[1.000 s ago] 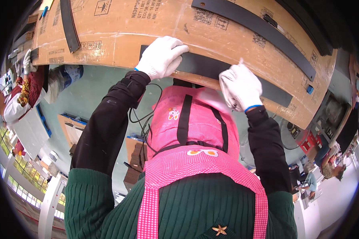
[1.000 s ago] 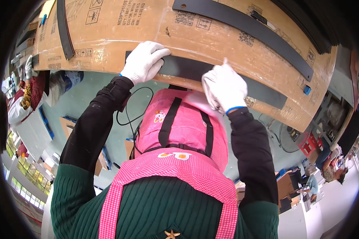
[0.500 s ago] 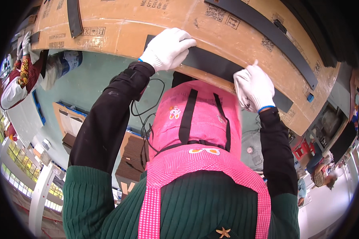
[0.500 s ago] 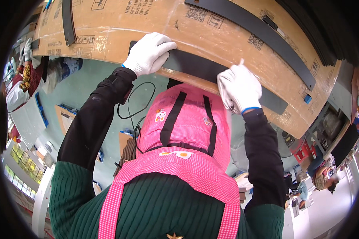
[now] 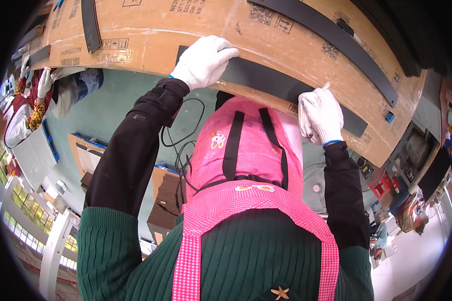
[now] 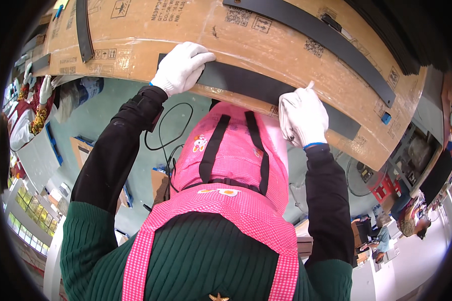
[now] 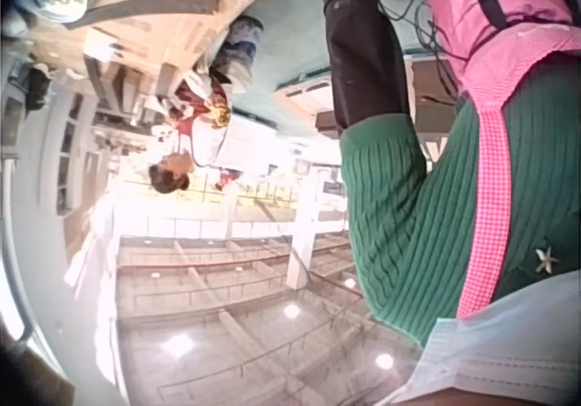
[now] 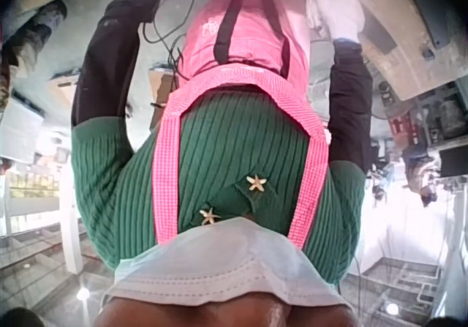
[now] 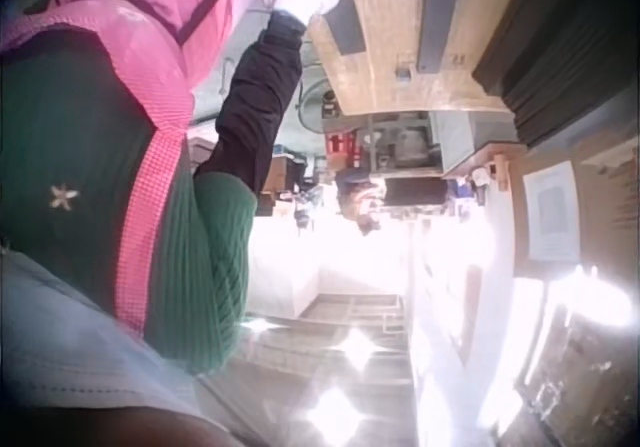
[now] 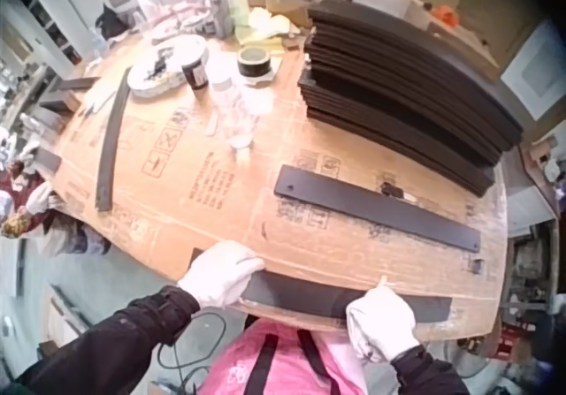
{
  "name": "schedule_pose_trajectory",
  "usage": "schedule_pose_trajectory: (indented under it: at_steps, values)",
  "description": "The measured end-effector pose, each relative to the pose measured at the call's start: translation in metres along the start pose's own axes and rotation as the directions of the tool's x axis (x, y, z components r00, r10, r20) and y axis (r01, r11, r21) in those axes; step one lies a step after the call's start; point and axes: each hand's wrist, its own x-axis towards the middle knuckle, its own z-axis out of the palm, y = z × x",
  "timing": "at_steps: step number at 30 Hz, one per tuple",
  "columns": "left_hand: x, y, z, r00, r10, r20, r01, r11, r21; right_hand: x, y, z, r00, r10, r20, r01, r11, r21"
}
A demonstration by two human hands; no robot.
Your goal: Sanding, cleaning, and applying a finish liquid to black furniture slats on a workbench.
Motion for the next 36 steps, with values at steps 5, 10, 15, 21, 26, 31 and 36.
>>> schedule_pose_trajectory:
  at_steps: [5,10,15,21,26,31,36]
  values:
    - [0.008,0.000,0.003,1.000,0.024,-0.009,-0.024,0.999,0.023,0.031,-0.113,-0.006,0.936,-0.321,0.144,0.351,0.873,-0.339]
    - [0.012,-0.001,0.005,1.000,0.004,0.004,-0.004,1.000,0.018,0.041,-0.150,0.047,0.927,-0.227,-0.299,0.252,0.967,0.048]
    - [0.005,0.002,-0.002,1.000,-0.024,0.019,0.023,0.999,0.048,-0.010,-0.028,-0.024,0.991,-0.135,0.018,0.129,0.884,-0.450]
    - [0.020,0.009,0.004,0.999,0.036,0.000,-0.036,0.999,0.014,-0.036,0.049,-0.025,0.997,0.047,0.067,-0.002,0.834,-0.551]
    - [0.014,0.013,0.001,1.000,-0.004,0.016,0.002,0.996,0.094,0.010,-0.108,0.021,0.942,-0.126,-0.311,0.128,0.992,-0.016]
    - [0.008,0.007,0.002,1.000,-0.017,0.017,0.015,0.990,0.139,-0.015,-0.004,-0.023,0.995,0.083,-0.057,-0.097,0.938,-0.333]
    - [0.017,0.010,0.008,1.000,0.007,0.003,-0.008,0.987,0.161,-0.115,0.259,-0.013,0.769,0.520,-0.371,-0.628,0.722,-0.290]
